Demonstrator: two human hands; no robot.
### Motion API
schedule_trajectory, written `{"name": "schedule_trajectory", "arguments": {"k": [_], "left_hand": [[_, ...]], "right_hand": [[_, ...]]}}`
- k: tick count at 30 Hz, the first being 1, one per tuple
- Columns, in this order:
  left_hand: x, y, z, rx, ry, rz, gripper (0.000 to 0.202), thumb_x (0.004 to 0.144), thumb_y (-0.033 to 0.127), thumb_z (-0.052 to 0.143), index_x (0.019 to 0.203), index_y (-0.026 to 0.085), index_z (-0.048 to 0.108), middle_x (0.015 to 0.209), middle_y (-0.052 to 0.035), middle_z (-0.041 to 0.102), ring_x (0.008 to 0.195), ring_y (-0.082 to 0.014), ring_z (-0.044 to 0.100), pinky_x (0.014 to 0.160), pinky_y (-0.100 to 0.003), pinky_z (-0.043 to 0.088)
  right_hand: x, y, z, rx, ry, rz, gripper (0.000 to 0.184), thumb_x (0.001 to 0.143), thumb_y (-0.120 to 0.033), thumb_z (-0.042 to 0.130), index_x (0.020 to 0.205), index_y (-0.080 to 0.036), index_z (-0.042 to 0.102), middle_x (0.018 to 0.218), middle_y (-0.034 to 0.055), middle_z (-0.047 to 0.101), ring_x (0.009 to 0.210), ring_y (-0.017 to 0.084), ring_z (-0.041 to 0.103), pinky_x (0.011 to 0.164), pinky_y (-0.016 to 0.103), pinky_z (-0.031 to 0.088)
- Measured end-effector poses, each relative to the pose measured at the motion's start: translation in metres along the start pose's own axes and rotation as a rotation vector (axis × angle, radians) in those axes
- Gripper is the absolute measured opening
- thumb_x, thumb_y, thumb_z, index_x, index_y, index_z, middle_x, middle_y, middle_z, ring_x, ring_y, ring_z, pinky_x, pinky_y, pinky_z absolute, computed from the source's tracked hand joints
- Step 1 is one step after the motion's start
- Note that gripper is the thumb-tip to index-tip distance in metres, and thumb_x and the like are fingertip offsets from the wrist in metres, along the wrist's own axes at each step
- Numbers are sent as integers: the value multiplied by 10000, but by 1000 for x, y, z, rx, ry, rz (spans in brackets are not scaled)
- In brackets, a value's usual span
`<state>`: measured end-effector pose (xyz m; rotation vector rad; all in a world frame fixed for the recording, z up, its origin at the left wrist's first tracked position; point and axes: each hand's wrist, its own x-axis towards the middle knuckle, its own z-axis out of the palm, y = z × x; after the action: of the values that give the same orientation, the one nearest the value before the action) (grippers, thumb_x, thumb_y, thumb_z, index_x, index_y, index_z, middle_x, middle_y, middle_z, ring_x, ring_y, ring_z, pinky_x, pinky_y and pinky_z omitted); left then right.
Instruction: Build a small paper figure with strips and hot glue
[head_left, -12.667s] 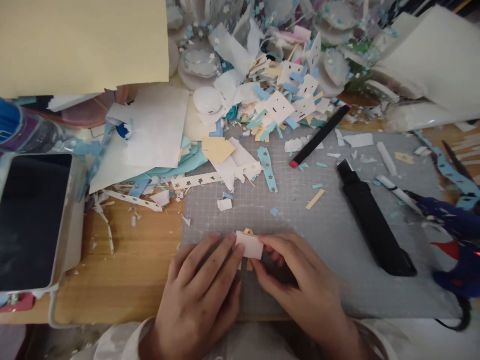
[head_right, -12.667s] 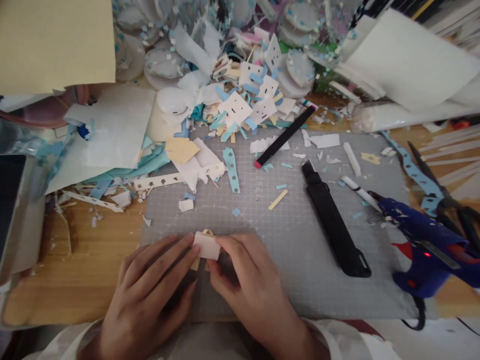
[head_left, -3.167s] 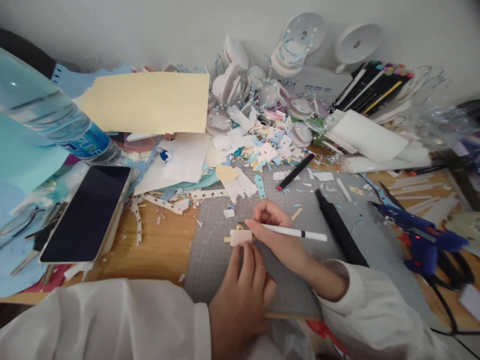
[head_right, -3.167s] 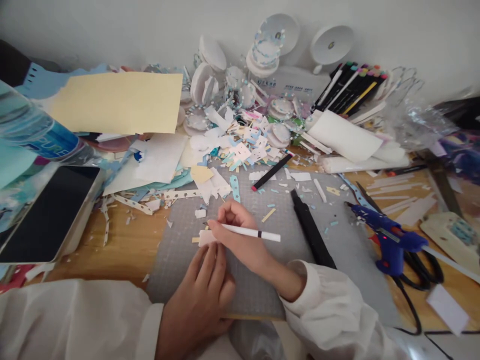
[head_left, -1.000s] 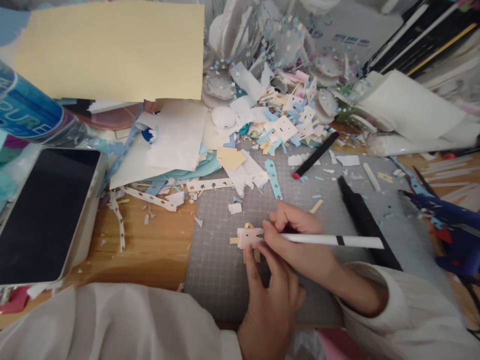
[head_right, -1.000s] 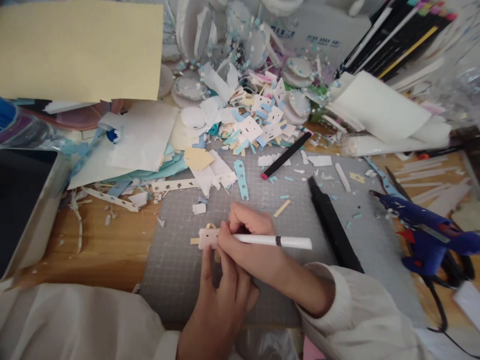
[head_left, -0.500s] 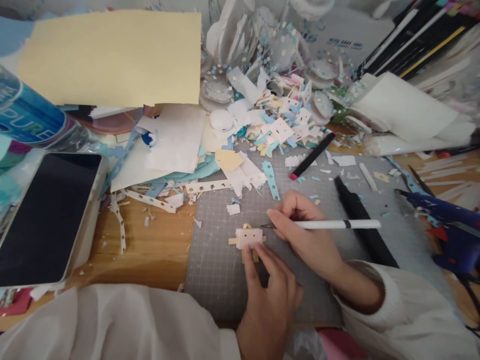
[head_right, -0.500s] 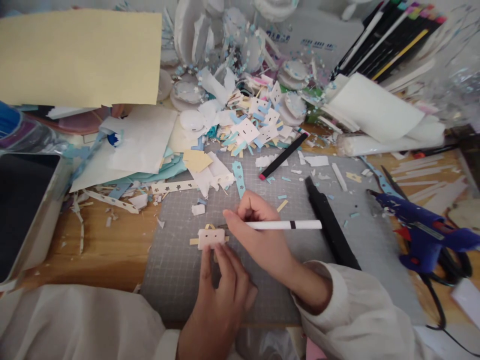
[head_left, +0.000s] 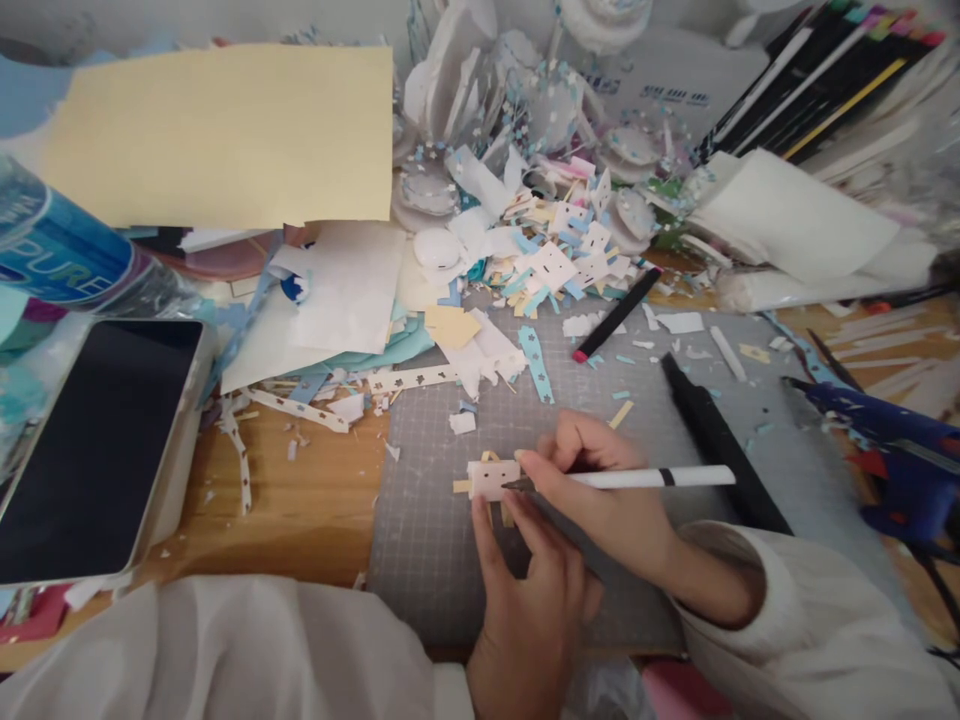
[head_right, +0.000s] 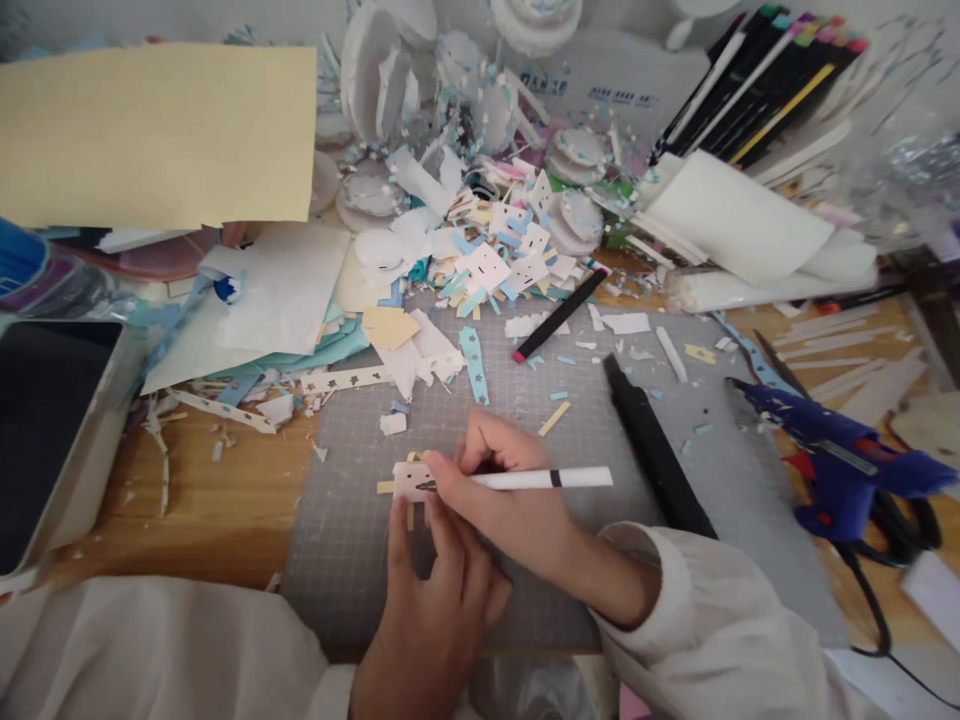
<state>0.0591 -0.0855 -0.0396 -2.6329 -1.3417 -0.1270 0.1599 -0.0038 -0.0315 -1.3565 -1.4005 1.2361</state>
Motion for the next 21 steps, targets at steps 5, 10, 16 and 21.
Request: {"name": "schedule_trajectory", "arguments": {"k": [5, 10, 16, 21], "left_hand": [[2, 0, -1, 13, -5, -16, 247, 922, 354, 484, 985, 234, 691, 1119, -65, 630, 1085, -313, 556, 836, -588, 562], [4, 3, 0, 29, 4, -44, 344, 924, 354, 457, 1194, 246, 640, 1220, -78, 584, 1123, -316, 530, 844, -558, 569], [4, 6, 4, 44, 46, -82, 346, 908, 316, 489, 1221, 277, 631, 1229, -67, 580, 1139, -326, 524, 843, -562, 568], [4, 3, 3, 24, 25, -44, 368, 921, 407, 459, 1216, 274, 634, 1222, -75, 578, 1142, -322, 514, 831, -556, 580]], "right_hand": [[-2, 8, 3, -88, -15, -81, 363, 810, -180, 585, 558, -205, 325, 506, -80, 362, 455, 57, 321, 425, 194, 268], [-7, 10, 2, -155, -61, -134, 357, 821, -147, 581, 582, -199, 320, 523, -85, 358, 473, 54, 314, 440, 189, 257], [-7, 12, 1, -180, -85, -135, 343, 822, -132, 574, 598, -200, 324, 537, -85, 373, 480, 53, 322, 447, 183, 268], [-5, 13, 2, -175, -100, -117, 346, 824, -135, 568, 595, -202, 318, 524, -87, 357, 471, 54, 316, 439, 184, 264]]}}
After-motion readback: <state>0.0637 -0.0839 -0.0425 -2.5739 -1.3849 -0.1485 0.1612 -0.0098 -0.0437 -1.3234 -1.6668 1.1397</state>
